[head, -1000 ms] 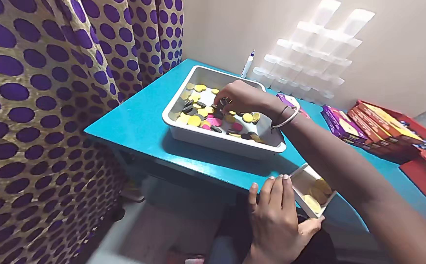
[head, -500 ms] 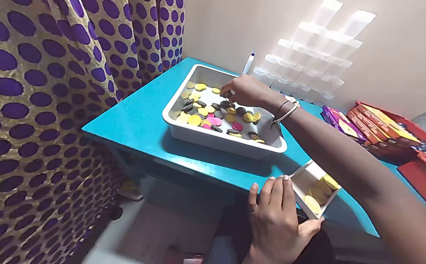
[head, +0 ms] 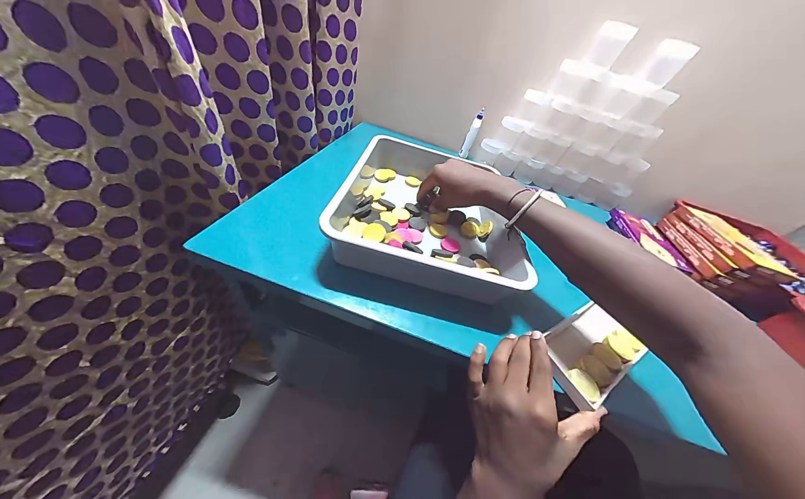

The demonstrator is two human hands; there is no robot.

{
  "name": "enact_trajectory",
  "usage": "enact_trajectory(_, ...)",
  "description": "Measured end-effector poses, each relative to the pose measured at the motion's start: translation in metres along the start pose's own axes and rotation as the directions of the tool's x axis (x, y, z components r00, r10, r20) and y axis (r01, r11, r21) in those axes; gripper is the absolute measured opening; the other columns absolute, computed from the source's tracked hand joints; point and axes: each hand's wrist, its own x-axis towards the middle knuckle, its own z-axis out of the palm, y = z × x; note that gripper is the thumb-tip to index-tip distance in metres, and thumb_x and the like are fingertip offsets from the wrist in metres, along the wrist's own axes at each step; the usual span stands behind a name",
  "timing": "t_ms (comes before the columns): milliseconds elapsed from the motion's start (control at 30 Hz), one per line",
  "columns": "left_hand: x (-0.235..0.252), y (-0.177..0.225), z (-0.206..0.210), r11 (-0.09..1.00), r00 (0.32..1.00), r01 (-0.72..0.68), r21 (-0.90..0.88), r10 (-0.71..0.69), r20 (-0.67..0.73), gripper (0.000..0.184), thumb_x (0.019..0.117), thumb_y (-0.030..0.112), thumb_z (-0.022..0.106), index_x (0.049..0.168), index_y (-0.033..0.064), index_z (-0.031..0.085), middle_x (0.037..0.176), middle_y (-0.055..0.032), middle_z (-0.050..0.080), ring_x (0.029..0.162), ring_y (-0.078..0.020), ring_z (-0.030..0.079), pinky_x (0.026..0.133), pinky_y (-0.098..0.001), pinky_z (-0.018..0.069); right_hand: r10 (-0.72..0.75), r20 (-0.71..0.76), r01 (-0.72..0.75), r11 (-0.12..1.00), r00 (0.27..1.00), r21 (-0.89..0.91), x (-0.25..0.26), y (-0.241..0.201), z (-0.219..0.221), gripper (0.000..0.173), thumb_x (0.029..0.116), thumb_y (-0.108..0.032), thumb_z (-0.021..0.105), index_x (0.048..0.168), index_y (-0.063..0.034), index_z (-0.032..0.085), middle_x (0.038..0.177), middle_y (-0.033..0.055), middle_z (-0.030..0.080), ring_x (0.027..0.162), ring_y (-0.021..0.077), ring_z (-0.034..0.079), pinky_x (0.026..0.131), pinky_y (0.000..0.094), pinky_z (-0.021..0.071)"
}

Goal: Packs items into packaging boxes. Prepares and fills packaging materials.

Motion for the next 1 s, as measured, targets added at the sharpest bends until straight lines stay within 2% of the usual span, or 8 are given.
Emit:
enact_trajectory(167,-0.001,0.003,0.0,1.0,1.0,-0.004,-0.003,0.004,-0.005,0.084,0.0698,0.077,0.067,0.122,0.0117,0.076,0.122,0.0011,0.075,0.116,-0.0174,0.067,0.114,-0.0515,0.0333,0.005,0.04,-0.004,1.0,0.999,-0.023,0.003,0.001,-0.002,0.02,0.0896,-0.011,0.077,0.11,-0.0092,0.077,0.1,0.0163,0.074,0.097,0.0391,0.07,0.087,0.0652,0.0516)
enact_trajectory(300,-0.001,0.005,0.002,1.0,1.0,-0.003,0.001,0.003,-0.024,0.084,0.0687,0.078,0.067,0.121,0.0121,0.076,0.12,0.0011,0.075,0.115,-0.0176,0.068,0.112,-0.0506,0.0361,0.038,0.036,-0.038,0.999,0.999,0.012,0.002,0.001,0.0,0.035,0.0882,-0.009,0.078,0.123,-0.0121,0.074,0.104,0.0149,0.075,0.098,0.0394,0.071,0.089,0.0663,0.0515)
enact_trajectory(467,-0.003,0.009,0.004,1.0,1.0,0.013,-0.005,-0.013,-0.026,0.085,0.0685,0.077,0.068,0.122,0.0121,0.076,0.12,0.0012,0.075,0.115,-0.0174,0.067,0.113,-0.0503,0.0351,0.021,0.023,-0.02,0.999,1.0,-0.032,-0.003,0.001,0.001,0.027,0.0878,-0.011,0.077,0.113,-0.0197,0.08,0.101,0.0142,0.076,0.097,0.04,0.07,0.085,0.0693,0.0507)
enact_trajectory(633,-0.004,0.011,0.004,1.0,1.0,0.008,-0.017,-0.009,-0.018,0.085,0.0682,0.076,0.069,0.122,0.0106,0.076,0.121,0.0003,0.075,0.116,-0.0187,0.067,0.114,-0.0524,0.0332,0.023,-0.075,-0.016,0.995,0.997,0.094,-0.013,0.003,0.002,0.029,0.0853,-0.01,0.079,0.114,-0.0112,0.077,0.102,0.0151,0.075,0.097,0.0371,0.071,0.088,0.0641,0.0526)
enact_trajectory(767,-0.004,0.011,0.005,1.0,1.0,0.01,0.007,-0.009,-0.029,0.086,0.0689,0.078,0.066,0.122,0.0112,0.076,0.121,0.0006,0.075,0.115,-0.0178,0.068,0.113,-0.0516,0.0348,-0.082,-0.142,0.11,0.973,0.986,0.201,-0.014,-0.002,0.003,0.029,0.0873,-0.009,0.079,0.116,-0.0082,0.076,0.106,0.0149,0.076,0.095,0.0331,0.072,0.088,0.0581,0.0546)
enact_trajectory(867,-0.004,0.013,0.007,1.0,0.999,0.012,-0.005,-0.012,-0.032,0.085,0.0697,0.078,0.066,0.121,0.0113,0.076,0.12,0.0006,0.075,0.114,-0.0174,0.067,0.113,-0.0508,0.034,-0.09,-0.134,0.116,0.974,0.987,0.196,-0.015,-0.008,0.009,0.028,0.0887,-0.003,0.074,0.116,-0.0088,0.076,0.107,0.0157,0.075,0.095,0.0345,0.072,0.088,0.0598,0.0539)
enact_trajectory(1000,-0.005,0.012,0.008,1.0,0.999,0.01,-0.006,-0.011,-0.035,0.085,0.0688,0.079,0.066,0.121,0.0123,0.076,0.12,0.0005,0.075,0.115,-0.0164,0.067,0.114,-0.0495,0.0325,-0.085,-0.114,0.105,0.978,0.99,0.182,-0.008,-0.005,0.014,0.032,0.089,-0.005,0.074,0.12,-0.0127,0.076,0.11,0.0133,0.076,0.094,0.0331,0.073,0.087,0.06,0.056)
